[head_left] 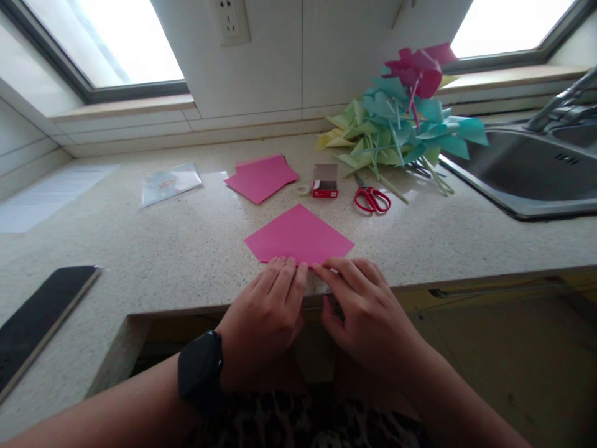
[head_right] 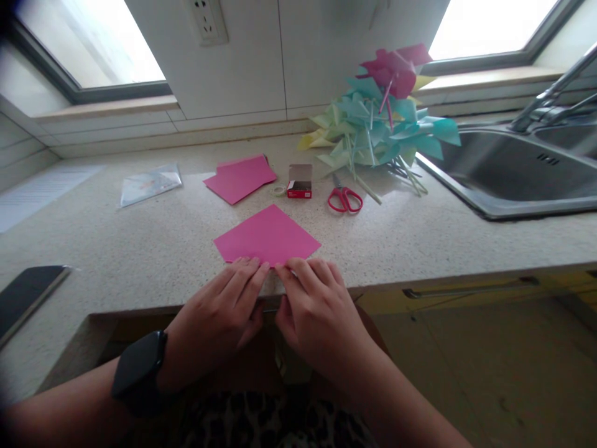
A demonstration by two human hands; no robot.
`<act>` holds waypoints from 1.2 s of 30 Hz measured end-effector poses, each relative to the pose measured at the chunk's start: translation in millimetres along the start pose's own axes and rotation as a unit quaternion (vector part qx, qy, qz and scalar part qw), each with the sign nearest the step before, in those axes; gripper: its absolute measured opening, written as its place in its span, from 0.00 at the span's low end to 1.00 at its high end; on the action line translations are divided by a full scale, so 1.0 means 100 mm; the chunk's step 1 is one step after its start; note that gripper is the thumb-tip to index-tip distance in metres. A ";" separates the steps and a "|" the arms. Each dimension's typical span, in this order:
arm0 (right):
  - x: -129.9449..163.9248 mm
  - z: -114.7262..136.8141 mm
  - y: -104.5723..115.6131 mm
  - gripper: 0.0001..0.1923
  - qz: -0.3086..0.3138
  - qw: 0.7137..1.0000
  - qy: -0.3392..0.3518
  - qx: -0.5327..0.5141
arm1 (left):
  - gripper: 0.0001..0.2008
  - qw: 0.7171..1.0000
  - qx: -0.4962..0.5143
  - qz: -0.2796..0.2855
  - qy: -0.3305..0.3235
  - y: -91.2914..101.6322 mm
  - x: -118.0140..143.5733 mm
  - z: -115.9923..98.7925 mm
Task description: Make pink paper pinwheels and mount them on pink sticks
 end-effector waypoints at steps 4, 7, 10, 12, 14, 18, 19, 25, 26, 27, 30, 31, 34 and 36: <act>0.00 0.00 0.01 0.20 -0.003 1.000 -0.004 -0.003 | 0.25 1.000 0.001 -0.010 0.016 0.02 -0.01 -0.01; -0.01 -0.01 0.01 0.20 0.005 1.000 -0.009 -0.008 | 0.24 1.000 0.003 -0.013 0.017 0.05 -0.01 -0.02; -0.03 -0.02 0.02 0.21 0.008 1.000 -0.016 -0.021 | 0.23 1.000 0.013 -0.010 0.017 0.04 -0.02 -0.02; -0.01 -0.02 0.05 0.22 -0.007 0.999 -0.009 -0.033 | 0.25 1.000 0.018 0.000 0.019 0.02 -0.03 -0.01; 0.05 0.00 0.12 0.24 -0.046 0.998 0.010 -0.049 | 0.26 1.000 0.022 0.013 0.017 0.00 -0.05 0.00; 0.35 0.07 0.19 0.24 -0.123 0.988 0.037 -0.086 | 0.30 0.999 0.027 0.033 0.019 -0.03 -0.07 0.01; 0.44 0.10 0.18 0.23 -0.129 0.986 0.047 -0.097 | 0.30 0.999 0.027 0.034 0.017 -0.03 -0.07 0.00; 0.80 0.26 -0.06 0.23 -0.069 0.985 0.068 -0.146 | 0.30 0.999 0.022 0.037 0.017 -0.04 -0.08 -0.01; 0.84 0.27 -0.10 0.22 -0.060 0.984 0.061 -0.156 | 0.30 0.999 0.022 0.039 0.016 -0.05 -0.08 -0.01; 0.86 0.29 -0.14 0.22 -0.048 0.983 0.053 -0.167 | 0.30 0.999 0.021 0.041 0.016 -0.05 -0.09 -0.01; 0.92 0.39 -0.27 0.19 -0.016 0.980 0.042 -0.194 | 0.32 0.999 0.022 0.041 0.015 -0.06 -0.10 -0.01; 0.93 0.43 -0.33 0.19 -0.002 0.978 0.037 -0.203 | 0.32 0.999 0.023 0.042 0.015 -0.06 -0.11 0.00; 0.97 0.55 -0.53 0.20 0.056 0.972 0.024 -0.225 | 0.33 0.999 0.023 0.045 0.013 -0.06 -0.12 0.00; 0.96 0.64 -0.61 0.21 0.082 0.969 0.038 -0.229 | 0.33 0.998 0.024 0.049 0.014 -0.06 -0.13 0.01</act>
Point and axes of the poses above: each hand's wrist, its own x-axis away from the middle knuckle, its own y-axis out of the back of the hand, z = x × y, the point moved 7 cm from there along -x, towards the middle knuckle, and after that the axes turned 13 degrees about y, right-handed, at the moved point
